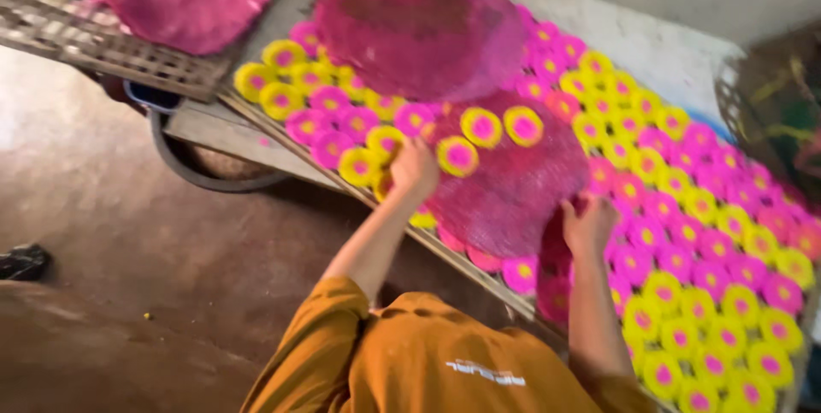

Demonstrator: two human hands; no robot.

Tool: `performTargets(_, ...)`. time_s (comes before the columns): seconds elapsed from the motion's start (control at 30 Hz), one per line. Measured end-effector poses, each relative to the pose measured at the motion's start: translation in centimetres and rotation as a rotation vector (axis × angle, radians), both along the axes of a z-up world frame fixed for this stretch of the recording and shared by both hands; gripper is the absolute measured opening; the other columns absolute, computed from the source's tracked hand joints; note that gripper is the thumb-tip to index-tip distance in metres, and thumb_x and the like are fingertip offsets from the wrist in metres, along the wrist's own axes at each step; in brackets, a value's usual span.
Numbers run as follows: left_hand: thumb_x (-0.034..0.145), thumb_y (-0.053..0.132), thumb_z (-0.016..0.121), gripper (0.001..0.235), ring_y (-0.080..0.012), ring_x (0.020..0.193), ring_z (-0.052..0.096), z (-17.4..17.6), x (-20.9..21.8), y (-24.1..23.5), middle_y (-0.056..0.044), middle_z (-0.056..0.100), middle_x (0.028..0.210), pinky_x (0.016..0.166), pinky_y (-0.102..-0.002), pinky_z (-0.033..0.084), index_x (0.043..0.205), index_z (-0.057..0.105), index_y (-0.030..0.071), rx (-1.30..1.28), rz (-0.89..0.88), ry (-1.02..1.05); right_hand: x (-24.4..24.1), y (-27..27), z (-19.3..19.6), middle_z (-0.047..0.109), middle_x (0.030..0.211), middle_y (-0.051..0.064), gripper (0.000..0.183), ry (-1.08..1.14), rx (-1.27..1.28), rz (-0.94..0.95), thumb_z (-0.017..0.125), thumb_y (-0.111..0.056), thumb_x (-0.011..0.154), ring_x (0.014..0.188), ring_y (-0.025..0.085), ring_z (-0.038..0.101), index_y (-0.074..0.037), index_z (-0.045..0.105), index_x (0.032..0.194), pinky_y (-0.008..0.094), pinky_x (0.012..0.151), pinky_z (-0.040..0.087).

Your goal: The person places small decorative circular items onto larger pink discs and moves trays of these items between different locations.

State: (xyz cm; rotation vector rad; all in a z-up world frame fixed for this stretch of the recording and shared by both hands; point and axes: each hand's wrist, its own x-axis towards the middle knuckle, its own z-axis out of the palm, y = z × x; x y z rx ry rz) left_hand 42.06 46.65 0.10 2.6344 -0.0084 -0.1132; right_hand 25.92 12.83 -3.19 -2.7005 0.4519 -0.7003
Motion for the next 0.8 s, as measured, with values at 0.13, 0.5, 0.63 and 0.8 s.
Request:
performTargets(0.13,0.086,0.016,0.061,0.030,-0.0391,0.117,0.061,1.4,-0.1,0.2,-0.020,0.057,0.128,0.093,-0.045,0.056,0.115,0.063,0.011,0.133,-0.210,-0.142,0.0,1.5,-0.1,0.069,0.105,0.016,0.035,0.005,0.208,-0.084,0.084,-0.018,0.087,0.100,0.036,0.066,-0.005,0.065,0.114,0.049,0.090,0.053)
performTargets(0.5,0.085,0.018,0.061,0.043,-0.0363,0.124,0.050,0.8,6.1,-0.7,-0.021,0.055,0.131,0.093,-0.040,0.053,0.125,0.062,0.002,0.193,-0.280,-0.109,2.8,1.6,5.4,0.062,0.118,0.016,0.037,-0.290,0.457,0.024,0.061,0.001,0.096,0.101,0.027,0.061,0.002,0.057,0.132,0.036,0.090,0.051)
performTargets(0.63,0.087,0.020,0.064,0.040,-0.0316,0.124,0.051,1.4,6.9,-0.4,-0.015,0.060,0.126,0.097,-0.046,0.049,0.126,0.064,0.010,0.038,-0.364,-0.254,4.2,3.2,8.1,0.062,0.118,0.011,0.028,-0.419,0.479,0.103,0.061,0.001,0.102,0.101,0.019,0.062,0.005,0.056,0.130,0.032,0.091,0.052)
performTargets(0.8,0.090,0.023,0.068,0.030,-0.0341,0.112,0.063,4.2,6.8,0.7,-0.015,0.066,0.119,0.086,-0.048,0.053,0.116,0.062,0.009,-0.300,-0.422,-0.128,5.7,6.3,14.6,0.063,0.110,0.011,0.018,-0.396,0.518,0.165,0.059,0.003,0.104,0.089,0.014,0.062,0.005,0.058,0.122,0.026,0.085,0.051)
